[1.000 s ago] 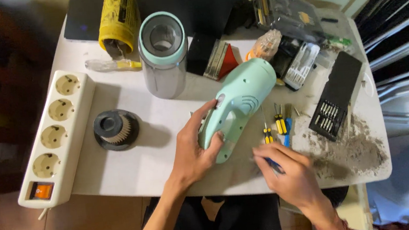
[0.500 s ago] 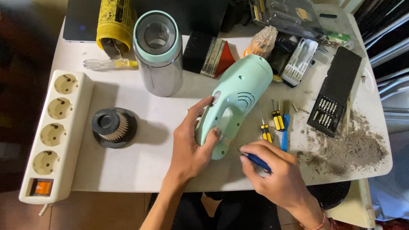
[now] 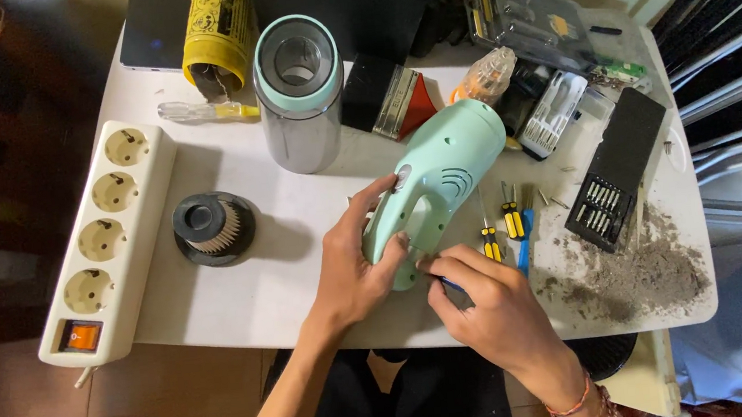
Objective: Disassembling a handheld vacuum cleaner with a screwdriver on a desk.
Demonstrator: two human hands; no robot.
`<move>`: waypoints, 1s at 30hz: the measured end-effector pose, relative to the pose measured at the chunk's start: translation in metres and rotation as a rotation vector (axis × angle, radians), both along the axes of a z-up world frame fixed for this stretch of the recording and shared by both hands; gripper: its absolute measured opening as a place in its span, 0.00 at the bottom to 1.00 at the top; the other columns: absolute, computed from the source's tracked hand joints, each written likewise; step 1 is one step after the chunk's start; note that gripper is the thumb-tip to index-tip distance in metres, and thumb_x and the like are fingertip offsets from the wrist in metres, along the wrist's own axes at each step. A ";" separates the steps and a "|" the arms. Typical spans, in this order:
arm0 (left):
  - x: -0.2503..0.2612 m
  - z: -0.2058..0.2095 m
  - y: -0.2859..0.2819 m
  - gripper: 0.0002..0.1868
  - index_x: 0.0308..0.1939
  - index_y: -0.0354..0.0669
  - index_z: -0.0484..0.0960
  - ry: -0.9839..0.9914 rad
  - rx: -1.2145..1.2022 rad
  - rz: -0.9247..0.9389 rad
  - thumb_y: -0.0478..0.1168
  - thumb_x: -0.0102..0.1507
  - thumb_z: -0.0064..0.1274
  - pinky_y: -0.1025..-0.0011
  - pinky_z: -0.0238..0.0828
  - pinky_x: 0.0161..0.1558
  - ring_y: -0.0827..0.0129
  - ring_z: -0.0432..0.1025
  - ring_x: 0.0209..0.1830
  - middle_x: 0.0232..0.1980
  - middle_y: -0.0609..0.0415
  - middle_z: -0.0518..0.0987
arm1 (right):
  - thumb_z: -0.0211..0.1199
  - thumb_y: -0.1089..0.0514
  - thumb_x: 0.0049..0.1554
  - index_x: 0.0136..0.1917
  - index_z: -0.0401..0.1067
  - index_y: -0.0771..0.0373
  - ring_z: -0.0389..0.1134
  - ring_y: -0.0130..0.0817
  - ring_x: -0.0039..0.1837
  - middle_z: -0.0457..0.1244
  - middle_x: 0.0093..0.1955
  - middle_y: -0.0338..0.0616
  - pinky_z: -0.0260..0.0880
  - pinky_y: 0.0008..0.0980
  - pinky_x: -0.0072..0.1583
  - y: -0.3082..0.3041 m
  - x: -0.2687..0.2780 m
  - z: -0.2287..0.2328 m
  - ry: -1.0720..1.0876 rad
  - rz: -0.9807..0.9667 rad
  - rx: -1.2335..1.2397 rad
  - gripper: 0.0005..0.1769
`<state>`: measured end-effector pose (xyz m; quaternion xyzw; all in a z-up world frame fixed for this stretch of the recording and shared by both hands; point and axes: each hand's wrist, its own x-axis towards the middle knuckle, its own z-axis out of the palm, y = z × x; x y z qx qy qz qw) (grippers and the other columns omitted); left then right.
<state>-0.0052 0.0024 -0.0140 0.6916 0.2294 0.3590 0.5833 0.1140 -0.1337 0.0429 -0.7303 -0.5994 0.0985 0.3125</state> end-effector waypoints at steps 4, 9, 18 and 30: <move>-0.001 -0.001 0.001 0.32 0.70 0.38 0.70 -0.022 0.036 0.002 0.34 0.60 0.53 0.64 0.75 0.55 0.56 0.80 0.51 0.57 0.39 0.82 | 0.66 0.64 0.51 0.47 0.77 0.64 0.73 0.48 0.47 0.70 0.47 0.45 0.73 0.37 0.47 0.007 -0.003 0.007 0.022 0.004 -0.054 0.09; -0.001 0.000 0.001 0.33 0.70 0.40 0.70 -0.010 -0.012 -0.011 0.35 0.59 0.54 0.64 0.75 0.56 0.56 0.80 0.52 0.55 0.40 0.82 | 0.65 0.64 0.52 0.46 0.75 0.66 0.72 0.51 0.46 0.68 0.45 0.47 0.72 0.41 0.46 0.011 -0.008 0.015 -0.080 -0.026 -0.126 0.07; -0.002 0.002 0.001 0.33 0.70 0.40 0.71 0.013 -0.010 -0.001 0.36 0.59 0.54 0.63 0.75 0.54 0.56 0.79 0.49 0.52 0.40 0.82 | 0.65 0.63 0.51 0.45 0.74 0.66 0.72 0.52 0.45 0.69 0.46 0.48 0.72 0.42 0.46 0.014 -0.009 0.021 -0.063 0.000 -0.177 0.07; -0.003 0.008 -0.001 0.33 0.69 0.38 0.72 0.027 -0.027 0.016 0.35 0.58 0.52 0.65 0.75 0.54 0.57 0.80 0.49 0.53 0.40 0.83 | 0.66 0.62 0.51 0.42 0.73 0.65 0.69 0.57 0.42 0.67 0.39 0.51 0.69 0.47 0.42 0.018 -0.013 0.028 -0.107 -0.025 -0.261 0.06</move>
